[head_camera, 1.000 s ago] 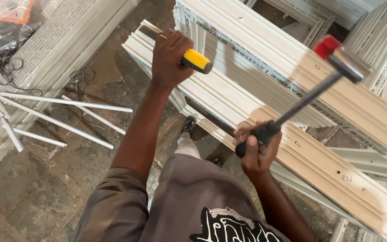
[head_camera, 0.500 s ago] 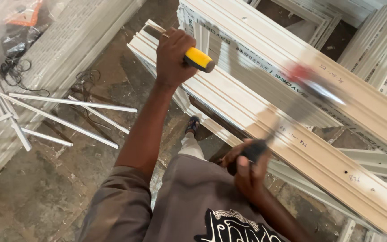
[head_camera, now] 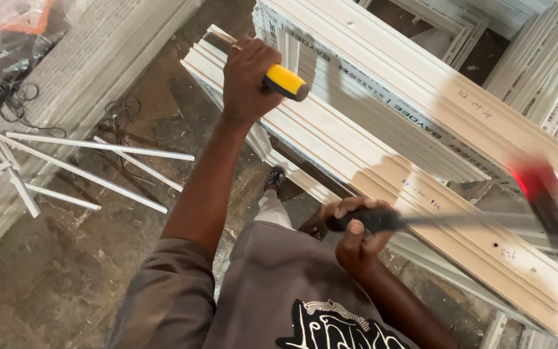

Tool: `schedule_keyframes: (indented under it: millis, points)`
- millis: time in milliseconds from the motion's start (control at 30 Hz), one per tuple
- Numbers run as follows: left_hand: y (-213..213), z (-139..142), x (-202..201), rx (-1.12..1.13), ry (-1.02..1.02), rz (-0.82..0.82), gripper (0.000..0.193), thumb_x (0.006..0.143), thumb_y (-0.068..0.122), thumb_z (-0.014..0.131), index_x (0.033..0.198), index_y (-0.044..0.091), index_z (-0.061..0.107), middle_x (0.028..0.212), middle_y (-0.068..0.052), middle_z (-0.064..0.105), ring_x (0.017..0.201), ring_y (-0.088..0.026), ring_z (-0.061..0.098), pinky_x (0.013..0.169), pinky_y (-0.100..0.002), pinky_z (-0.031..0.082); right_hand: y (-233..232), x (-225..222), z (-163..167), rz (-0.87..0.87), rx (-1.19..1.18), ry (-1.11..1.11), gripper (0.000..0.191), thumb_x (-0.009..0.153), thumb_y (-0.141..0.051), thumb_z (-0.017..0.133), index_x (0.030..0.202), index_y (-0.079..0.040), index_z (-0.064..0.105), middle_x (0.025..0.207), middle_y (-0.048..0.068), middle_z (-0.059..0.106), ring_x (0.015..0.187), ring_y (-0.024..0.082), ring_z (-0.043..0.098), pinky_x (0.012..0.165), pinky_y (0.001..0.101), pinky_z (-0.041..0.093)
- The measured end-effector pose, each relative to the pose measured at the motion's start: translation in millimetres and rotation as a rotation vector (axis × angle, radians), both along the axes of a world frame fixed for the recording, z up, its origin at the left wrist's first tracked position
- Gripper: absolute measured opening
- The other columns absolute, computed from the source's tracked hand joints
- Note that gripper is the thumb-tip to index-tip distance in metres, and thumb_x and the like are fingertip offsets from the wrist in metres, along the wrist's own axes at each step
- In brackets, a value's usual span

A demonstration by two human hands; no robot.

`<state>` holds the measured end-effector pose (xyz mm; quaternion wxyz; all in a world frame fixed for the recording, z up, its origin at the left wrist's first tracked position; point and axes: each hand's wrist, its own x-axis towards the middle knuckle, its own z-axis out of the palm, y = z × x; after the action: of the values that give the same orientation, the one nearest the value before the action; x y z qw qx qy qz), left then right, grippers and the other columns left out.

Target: The person uses a chisel and a rubber mallet to tap along the edge of a white window frame, likely to seat or align internal components. The person then lifts and repositions the frame to continue the tapping process on another section.

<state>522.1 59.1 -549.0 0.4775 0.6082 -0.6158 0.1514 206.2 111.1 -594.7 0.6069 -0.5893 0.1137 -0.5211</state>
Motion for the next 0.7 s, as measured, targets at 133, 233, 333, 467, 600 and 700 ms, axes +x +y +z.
schedule_keyframes:
  millis: [133, 233, 333, 467, 600, 700]
  points:
    - [-0.8, 1.5, 0.1, 0.06, -0.008, 0.031, 0.031, 0.068, 0.011, 0.079, 0.092, 0.009, 0.06, 0.091, -0.007, 0.061, 0.09, -0.034, 0.061, 0.084, -0.045, 0.044, -4.4, 9.0, -8.1, 0.139, 0.076, 0.605, 0.025, 0.106, -0.017, 0.055, 0.125, -0.007, 0.043, 0.079, 0.012, 0.06, 0.068, 0.022, 0.063, 0.061, 0.0402, 0.054]
    - [1.2, 1.4, 0.8, 0.031, 0.012, 0.043, 0.031, 0.065, 0.007, 0.075, 0.091, 0.01, 0.06, 0.092, -0.007, 0.062, 0.092, -0.035, 0.061, 0.085, -0.045, 0.045, -10.0, -1.3, -11.4, 0.145, 0.073, 0.848, 0.025, 0.101, -0.016, 0.053, 0.123, -0.007, 0.046, 0.07, 0.009, 0.062, 0.056, 0.018, 0.065, 0.051, 0.0365, 0.055]
    - [4.1, 0.7, 1.7, 0.016, 0.022, 0.057, 0.031, 0.066, 0.008, 0.076, 0.092, 0.011, 0.059, 0.092, -0.007, 0.063, 0.093, -0.034, 0.061, 0.087, -0.045, 0.046, -9.5, -11.7, -11.0, 0.042, -0.037, 0.525, 0.021, 0.107, -0.015, 0.049, 0.125, -0.007, 0.041, 0.081, 0.009, 0.061, 0.064, 0.017, 0.065, 0.062, 0.0346, 0.056]
    - [1.7, -0.2, -0.3, -0.018, -0.154, -0.045, 0.036, 0.073, 0.013, 0.078, 0.105, 0.01, 0.06, 0.099, -0.009, 0.063, 0.101, -0.034, 0.061, 0.095, -0.048, 0.047, -15.3, -10.5, -4.7, 0.023, -0.025, 0.101, 0.029, 0.111, -0.017, 0.052, 0.131, -0.007, 0.034, 0.094, 0.015, 0.058, 0.083, 0.025, 0.061, 0.079, 0.0409, 0.058]
    - [-0.4, 1.5, -2.5, 0.131, -0.216, -0.113, 0.033, 0.088, 0.017, 0.078, 0.114, 0.008, 0.061, 0.104, -0.01, 0.064, 0.103, -0.034, 0.061, 0.095, -0.046, 0.048, -34.6, -5.3, 3.8, -0.042, -0.106, 0.056, 0.028, 0.114, -0.019, 0.051, 0.133, -0.009, 0.033, 0.094, 0.012, 0.058, 0.078, 0.02, 0.06, 0.085, 0.0396, 0.058]
    - [-0.5, 4.3, -1.2, 0.095, -0.254, -0.087, 0.03, 0.09, 0.017, 0.076, 0.115, 0.008, 0.061, 0.106, -0.011, 0.064, 0.104, -0.035, 0.061, 0.095, -0.047, 0.047, -43.1, -6.1, 6.7, -0.086, -0.078, 0.161, 0.028, 0.114, -0.019, 0.051, 0.134, -0.006, 0.035, 0.095, 0.011, 0.057, 0.071, 0.015, 0.058, 0.089, 0.0396, 0.057]
